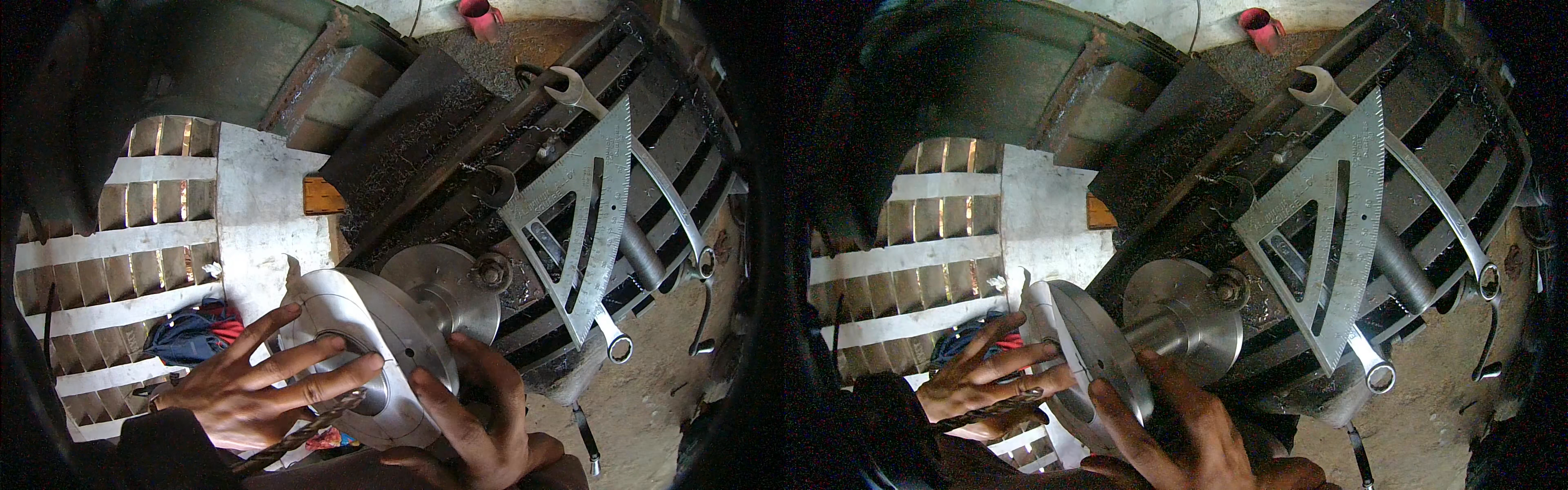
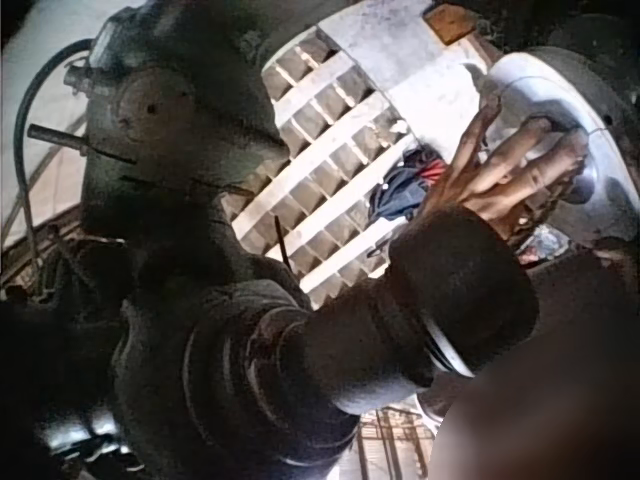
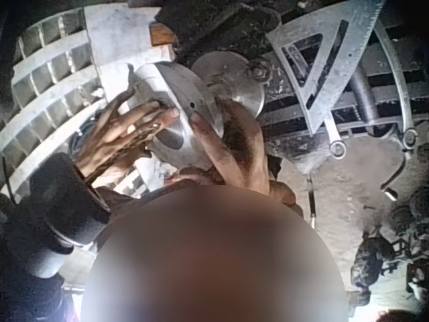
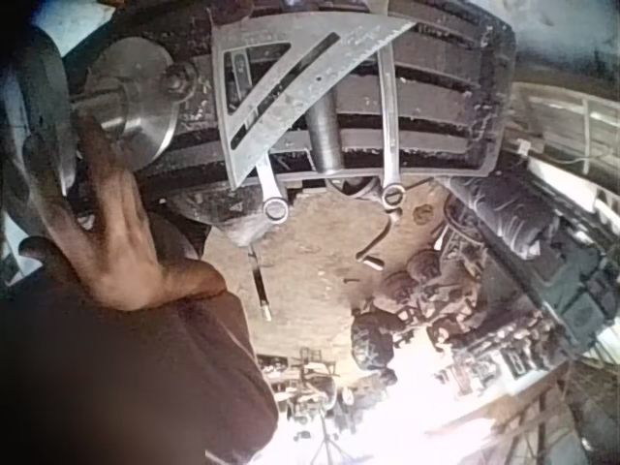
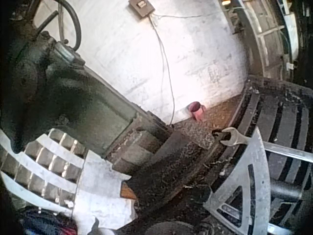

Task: The person measures and marks a circular metal disc mounted on a drill press using a ruler and a pencil. They then retrieve a white paper template, align it over the disc, and mark through the template to transfer hole locations.

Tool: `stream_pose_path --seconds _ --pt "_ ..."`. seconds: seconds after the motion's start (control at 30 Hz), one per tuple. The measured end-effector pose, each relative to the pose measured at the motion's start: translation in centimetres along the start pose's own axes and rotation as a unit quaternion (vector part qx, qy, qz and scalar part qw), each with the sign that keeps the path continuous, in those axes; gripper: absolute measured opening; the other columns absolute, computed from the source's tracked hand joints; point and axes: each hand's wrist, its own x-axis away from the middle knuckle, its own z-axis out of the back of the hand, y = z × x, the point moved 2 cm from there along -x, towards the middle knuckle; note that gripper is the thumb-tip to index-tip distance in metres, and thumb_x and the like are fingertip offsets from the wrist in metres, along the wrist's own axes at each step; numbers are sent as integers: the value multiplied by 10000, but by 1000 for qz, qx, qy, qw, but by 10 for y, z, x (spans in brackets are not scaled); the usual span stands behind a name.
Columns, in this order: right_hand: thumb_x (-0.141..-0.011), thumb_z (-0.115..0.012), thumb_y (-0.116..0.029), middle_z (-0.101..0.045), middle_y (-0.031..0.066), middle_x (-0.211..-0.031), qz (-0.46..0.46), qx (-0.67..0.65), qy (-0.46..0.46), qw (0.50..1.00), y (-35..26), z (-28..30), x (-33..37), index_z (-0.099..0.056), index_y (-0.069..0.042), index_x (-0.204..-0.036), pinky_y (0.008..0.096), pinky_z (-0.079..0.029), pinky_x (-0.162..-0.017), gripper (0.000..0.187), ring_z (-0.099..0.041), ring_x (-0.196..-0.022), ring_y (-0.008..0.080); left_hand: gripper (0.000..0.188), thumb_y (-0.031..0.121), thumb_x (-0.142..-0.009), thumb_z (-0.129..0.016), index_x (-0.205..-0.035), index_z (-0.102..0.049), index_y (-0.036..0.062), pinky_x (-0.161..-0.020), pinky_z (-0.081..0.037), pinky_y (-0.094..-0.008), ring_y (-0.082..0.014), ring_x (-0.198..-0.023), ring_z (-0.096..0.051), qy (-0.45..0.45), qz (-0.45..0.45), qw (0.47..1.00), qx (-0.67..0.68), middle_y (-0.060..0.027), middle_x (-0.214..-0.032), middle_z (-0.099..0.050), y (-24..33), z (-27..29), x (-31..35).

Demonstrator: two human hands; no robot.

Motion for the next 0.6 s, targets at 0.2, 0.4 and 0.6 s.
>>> stream_pose_path --seconds 0.2,0.4,0.6 --pt "-705 -844 -328 -376 275 -1398 108 -25 89 990 13 -14 -6 -555 -76 -1375 468 -488 -958 771 -448 -1266 435 419 403 -721 -778 -1123 -712 307 -1156 -339 -538 -183 -1430 -282 -12 8 1000 -13 64 -1591 -273 1 -2 0" --pt "-765 -797 -355 -376 281 -1412 118 49 45 991 22 -10 -4 -538 -56 -1383 472 -461 -1002 734 -458 -1260 431 497 398 -692 -796 -1171 -688 320 -1146 -354 -542 -183 -1430 -283 -31 11 999 -32 66 -1594 -268 2 -1 0" --pt "-773 -784 -370 -400 288 -1400 134 56 48 988 32 -14 -1 -518 -29 -1390 475 -458 -999 754 -468 -1250 433 541 406 -695 -794 -1213 -666 318 -1143 -363 -541 -186 -1425 -294 -21 3 999 -50 66 -1588 -282 1 -2 1"
